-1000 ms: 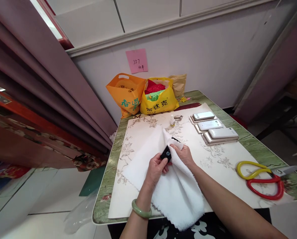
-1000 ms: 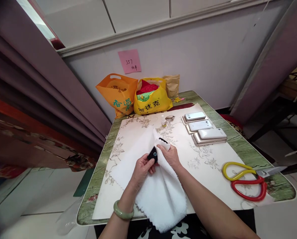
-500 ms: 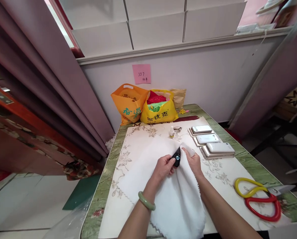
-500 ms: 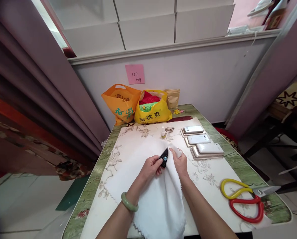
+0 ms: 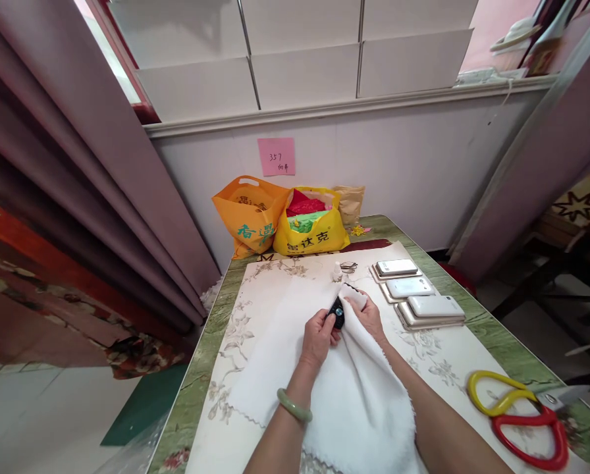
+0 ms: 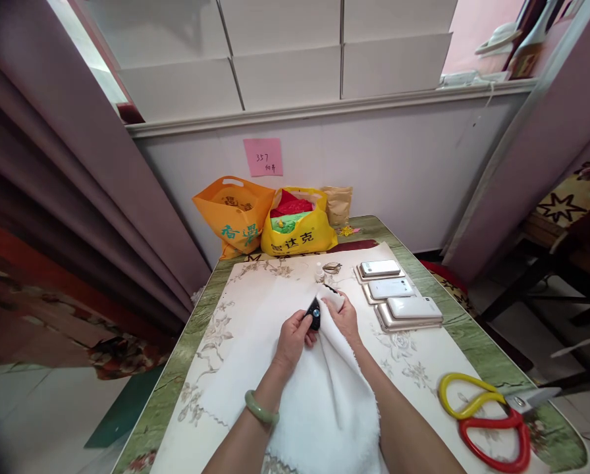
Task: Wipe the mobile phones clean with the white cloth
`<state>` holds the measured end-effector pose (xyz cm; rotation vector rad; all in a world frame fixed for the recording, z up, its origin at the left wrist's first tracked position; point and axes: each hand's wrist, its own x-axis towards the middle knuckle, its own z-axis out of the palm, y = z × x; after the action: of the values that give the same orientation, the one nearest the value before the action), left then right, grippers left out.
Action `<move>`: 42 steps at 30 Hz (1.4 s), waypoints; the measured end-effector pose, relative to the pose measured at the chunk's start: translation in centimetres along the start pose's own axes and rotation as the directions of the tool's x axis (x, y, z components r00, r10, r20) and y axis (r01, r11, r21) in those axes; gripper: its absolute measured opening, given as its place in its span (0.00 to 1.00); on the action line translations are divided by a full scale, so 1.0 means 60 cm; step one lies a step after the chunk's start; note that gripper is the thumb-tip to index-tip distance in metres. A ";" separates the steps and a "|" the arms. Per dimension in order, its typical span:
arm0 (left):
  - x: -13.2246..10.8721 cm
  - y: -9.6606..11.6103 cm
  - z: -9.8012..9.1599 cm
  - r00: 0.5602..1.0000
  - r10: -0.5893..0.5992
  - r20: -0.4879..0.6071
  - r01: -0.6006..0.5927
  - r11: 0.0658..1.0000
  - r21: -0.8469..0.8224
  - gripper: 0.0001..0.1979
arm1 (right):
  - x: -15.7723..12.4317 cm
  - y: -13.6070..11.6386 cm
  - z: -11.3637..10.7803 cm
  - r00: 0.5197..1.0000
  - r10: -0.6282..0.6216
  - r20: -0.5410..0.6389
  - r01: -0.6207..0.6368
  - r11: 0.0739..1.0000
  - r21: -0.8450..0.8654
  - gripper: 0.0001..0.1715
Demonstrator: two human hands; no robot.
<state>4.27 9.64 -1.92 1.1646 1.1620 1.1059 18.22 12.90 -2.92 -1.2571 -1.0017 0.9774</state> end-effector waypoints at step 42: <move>-0.013 0.023 0.002 0.991 -0.121 -0.063 0.114 0.987 -0.111 0.18 | 0.026 0.024 -0.008 0.989 0.113 0.094 -0.124 0.986 0.114 0.33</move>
<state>4.31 8.99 -0.50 0.9691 1.1947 1.1122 19.06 14.38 -4.29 -1.1937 -0.9292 1.1760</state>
